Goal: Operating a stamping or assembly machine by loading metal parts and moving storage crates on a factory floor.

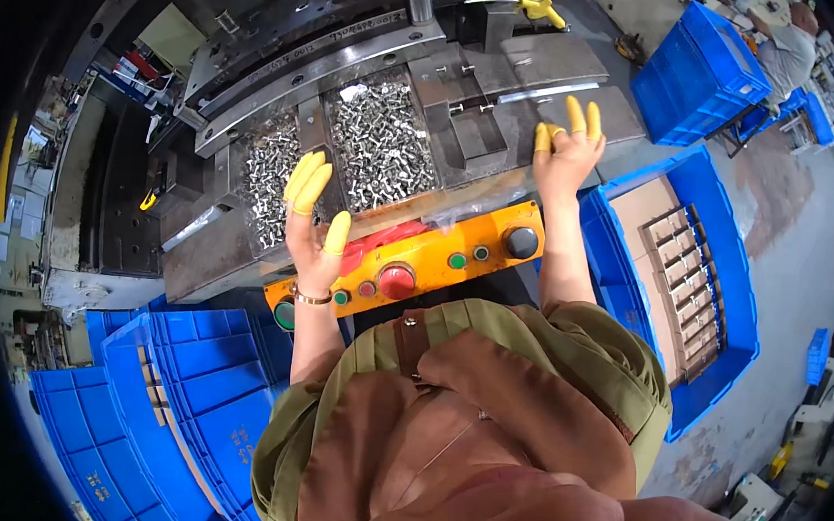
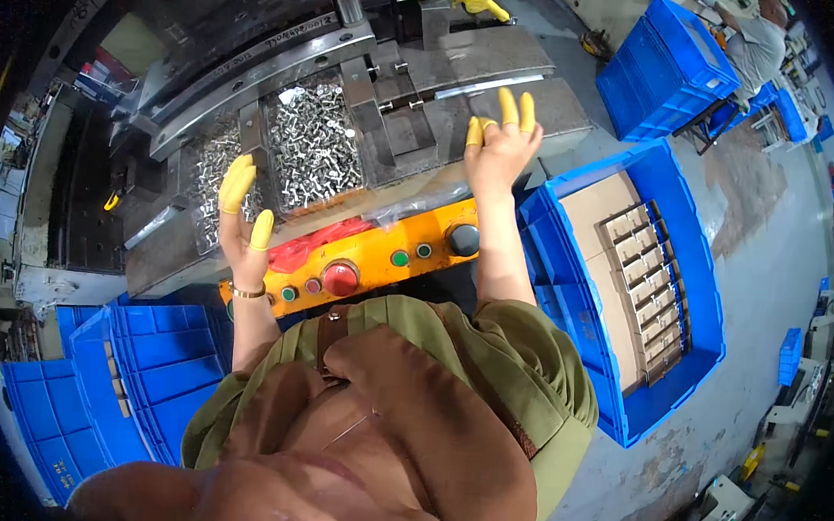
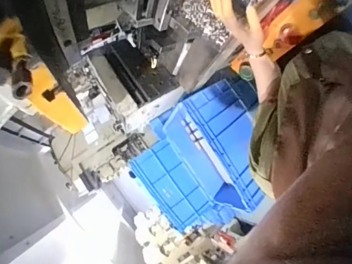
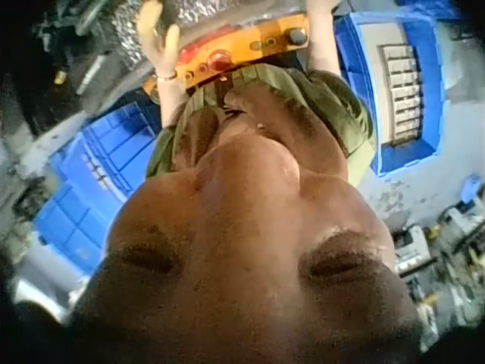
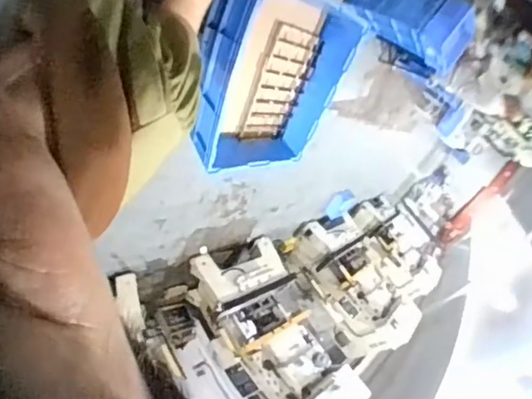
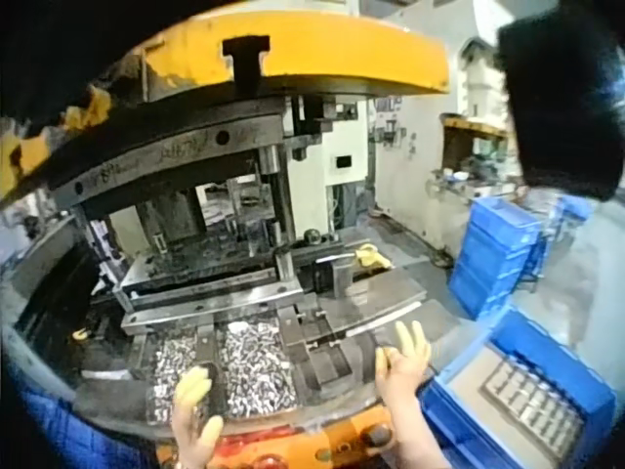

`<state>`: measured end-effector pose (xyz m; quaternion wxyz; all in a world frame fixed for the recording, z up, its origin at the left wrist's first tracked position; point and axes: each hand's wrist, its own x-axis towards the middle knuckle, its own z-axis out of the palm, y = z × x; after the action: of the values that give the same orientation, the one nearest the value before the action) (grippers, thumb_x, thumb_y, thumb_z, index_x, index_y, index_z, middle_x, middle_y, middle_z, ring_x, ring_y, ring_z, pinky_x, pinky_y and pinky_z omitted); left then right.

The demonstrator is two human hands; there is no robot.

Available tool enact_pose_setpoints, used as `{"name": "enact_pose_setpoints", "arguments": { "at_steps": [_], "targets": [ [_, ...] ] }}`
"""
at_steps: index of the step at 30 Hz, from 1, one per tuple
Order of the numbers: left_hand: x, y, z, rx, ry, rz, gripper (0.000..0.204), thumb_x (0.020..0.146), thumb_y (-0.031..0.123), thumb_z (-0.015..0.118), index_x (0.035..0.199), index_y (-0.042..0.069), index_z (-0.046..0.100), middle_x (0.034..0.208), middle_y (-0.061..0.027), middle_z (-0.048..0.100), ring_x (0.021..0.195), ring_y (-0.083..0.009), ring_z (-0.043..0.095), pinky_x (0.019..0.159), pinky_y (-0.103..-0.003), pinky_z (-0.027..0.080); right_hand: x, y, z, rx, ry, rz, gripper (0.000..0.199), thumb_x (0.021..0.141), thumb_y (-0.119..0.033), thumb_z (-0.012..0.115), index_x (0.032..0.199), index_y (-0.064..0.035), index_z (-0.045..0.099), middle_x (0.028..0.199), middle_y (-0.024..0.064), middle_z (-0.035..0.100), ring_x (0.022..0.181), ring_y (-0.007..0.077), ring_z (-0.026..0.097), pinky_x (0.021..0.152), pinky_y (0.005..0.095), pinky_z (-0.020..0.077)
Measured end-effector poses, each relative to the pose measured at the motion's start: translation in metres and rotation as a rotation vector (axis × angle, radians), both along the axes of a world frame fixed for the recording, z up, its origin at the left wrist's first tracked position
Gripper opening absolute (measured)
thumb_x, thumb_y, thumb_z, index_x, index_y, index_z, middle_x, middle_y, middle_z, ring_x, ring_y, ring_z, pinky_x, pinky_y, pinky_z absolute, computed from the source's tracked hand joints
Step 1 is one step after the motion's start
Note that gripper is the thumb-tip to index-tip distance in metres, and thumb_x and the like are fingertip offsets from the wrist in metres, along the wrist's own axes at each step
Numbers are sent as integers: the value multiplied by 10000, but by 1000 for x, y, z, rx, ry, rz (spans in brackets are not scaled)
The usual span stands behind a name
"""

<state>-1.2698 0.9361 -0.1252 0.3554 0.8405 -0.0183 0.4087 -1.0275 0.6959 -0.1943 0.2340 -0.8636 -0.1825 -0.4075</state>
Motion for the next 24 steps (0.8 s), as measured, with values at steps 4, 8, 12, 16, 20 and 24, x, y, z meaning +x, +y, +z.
{"name": "enact_pose_setpoints", "arguments": {
  "at_steps": [4,8,12,16,20,24],
  "targets": [
    [-20,12,-8,-65,-51,66,488,772,41,577,1259,18,553,1349,-144,510,1274,-292,447,1094,-407,311,-6,21,-13,-2,-28,188,143,712,-163,700,814,-63,707,919,114,601,1152,369,531,1028,561,279],
    [-45,31,-7,-122,-88,154,466,772,41,574,1237,16,572,1327,-142,530,1251,-291,470,1077,-401,335,-12,21,-11,47,-73,295,178,713,-163,687,860,-64,708,941,120,605,1126,361,543,1023,549,286],
    [-102,41,-10,-188,-82,391,444,773,42,580,1217,24,591,1297,-137,556,1216,-283,501,1048,-393,369,-20,29,8,217,24,403,316,757,-148,629,1043,-22,669,1201,174,587,942,330,564,872,430,424],
    [-169,56,-11,-93,-58,658,440,769,56,619,1209,69,606,1280,-104,574,1171,-270,528,1015,-381,392,-50,49,28,348,-163,598,229,842,-130,606,1023,-7,672,1063,158,596,918,324,548,845,422,445],
    [-238,52,-2,26,-91,854,396,779,51,648,1173,69,617,1256,-93,588,1129,-262,550,984,-364,415,-66,58,50,132,-437,662,292,997,-98,378,1189,-7,580,1287,205,522,1201,341,492,1033,455,392],
    [-326,45,13,58,-62,1114,391,786,53,670,1174,85,623,1232,-89,601,1116,-262,560,982,-358,428,-94,96,58,296,-439,889,283,1000,-94,381,1158,-14,603,1308,186,523,1230,339,476,1061,456,357]
  ]
}}
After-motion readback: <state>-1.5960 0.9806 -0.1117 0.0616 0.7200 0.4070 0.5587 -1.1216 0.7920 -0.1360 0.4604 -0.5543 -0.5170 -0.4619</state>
